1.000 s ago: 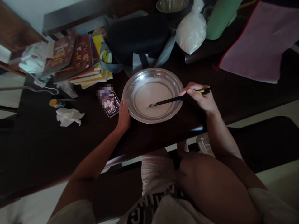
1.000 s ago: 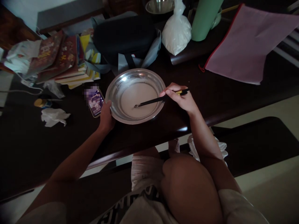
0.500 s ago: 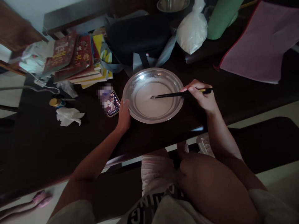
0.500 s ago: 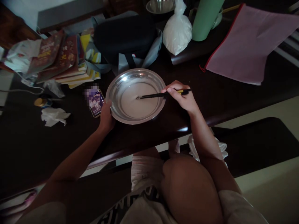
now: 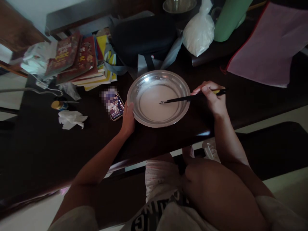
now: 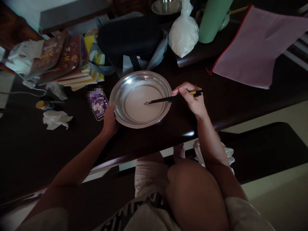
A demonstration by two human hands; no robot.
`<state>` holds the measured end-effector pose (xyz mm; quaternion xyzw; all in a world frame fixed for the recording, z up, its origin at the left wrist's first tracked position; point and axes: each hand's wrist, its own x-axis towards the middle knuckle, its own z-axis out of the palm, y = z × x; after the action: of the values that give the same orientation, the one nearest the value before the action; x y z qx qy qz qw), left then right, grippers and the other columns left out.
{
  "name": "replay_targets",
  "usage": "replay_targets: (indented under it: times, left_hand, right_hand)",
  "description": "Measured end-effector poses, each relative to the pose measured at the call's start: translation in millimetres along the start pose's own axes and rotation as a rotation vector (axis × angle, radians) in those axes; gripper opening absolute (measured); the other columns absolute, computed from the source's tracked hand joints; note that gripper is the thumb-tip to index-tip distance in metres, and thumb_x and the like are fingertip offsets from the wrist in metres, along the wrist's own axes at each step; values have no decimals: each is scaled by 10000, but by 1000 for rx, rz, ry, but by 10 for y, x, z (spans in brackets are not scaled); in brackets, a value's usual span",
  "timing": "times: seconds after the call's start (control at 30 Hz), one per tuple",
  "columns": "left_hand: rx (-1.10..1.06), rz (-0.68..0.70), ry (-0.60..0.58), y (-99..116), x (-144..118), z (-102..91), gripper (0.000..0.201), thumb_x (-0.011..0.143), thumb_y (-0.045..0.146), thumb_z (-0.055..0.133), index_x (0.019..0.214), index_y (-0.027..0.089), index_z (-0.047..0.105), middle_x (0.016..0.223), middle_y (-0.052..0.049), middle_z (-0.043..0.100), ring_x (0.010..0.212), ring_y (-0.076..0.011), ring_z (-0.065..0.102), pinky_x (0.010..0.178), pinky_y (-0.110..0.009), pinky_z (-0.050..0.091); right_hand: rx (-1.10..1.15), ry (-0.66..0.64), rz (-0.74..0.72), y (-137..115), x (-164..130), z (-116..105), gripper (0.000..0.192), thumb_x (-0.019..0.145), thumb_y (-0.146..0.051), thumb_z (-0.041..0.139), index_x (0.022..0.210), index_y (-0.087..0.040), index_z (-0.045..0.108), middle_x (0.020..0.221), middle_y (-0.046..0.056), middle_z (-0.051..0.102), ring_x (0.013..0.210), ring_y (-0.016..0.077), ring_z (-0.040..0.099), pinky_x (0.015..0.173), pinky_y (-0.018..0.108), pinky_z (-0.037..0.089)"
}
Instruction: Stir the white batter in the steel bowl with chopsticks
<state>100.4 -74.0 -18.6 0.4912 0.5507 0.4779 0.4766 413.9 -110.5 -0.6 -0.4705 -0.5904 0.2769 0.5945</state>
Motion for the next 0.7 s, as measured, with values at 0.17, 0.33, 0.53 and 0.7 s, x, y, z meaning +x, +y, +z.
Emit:
replay_targets:
  times: [0.17, 0.33, 0.53, 0.7]
  left_hand:
    - [67, 71, -12, -29, 11, -11, 237, 978, 383, 475, 917, 202, 615, 1163, -119, 689, 1257, -316, 564, 1063, -423, 485]
    - [63, 93, -37, -44, 18, -9, 269, 974, 444, 476, 947, 209, 603, 1171, -118, 689, 1287, -317, 546, 1080, -437, 479]
    - [65, 85, -33, -45, 16, -10, 279, 966, 470, 488, 916, 213, 586, 1190, -128, 686, 1312, -331, 529, 1080, -445, 478]
    - [45, 40, -16, 12, -13, 15, 227, 974, 403, 484, 908, 218, 597, 1215, -118, 687, 1345, -327, 508, 1099, -432, 465]
  right_hand:
    - [23, -152, 26, -21, 0, 3, 247, 932, -457, 638, 832, -302, 802, 778, 2, 758, 764, 183, 703, 785, 387, 564]
    - [-76, -120, 32, -44, 2, 5, 293, 910, -539, 637, 826, -306, 793, 846, 22, 762, 853, 212, 702, 828, 412, 574]
    - [7, -123, 44, -50, -12, -12, 269, 923, -497, 638, 814, -309, 798, 763, 12, 734, 777, 203, 696, 815, 416, 553]
    - [-74, -165, 45, -53, -1, 7, 278, 912, -526, 641, 835, -311, 801, 862, 24, 765, 864, 212, 708, 838, 405, 556]
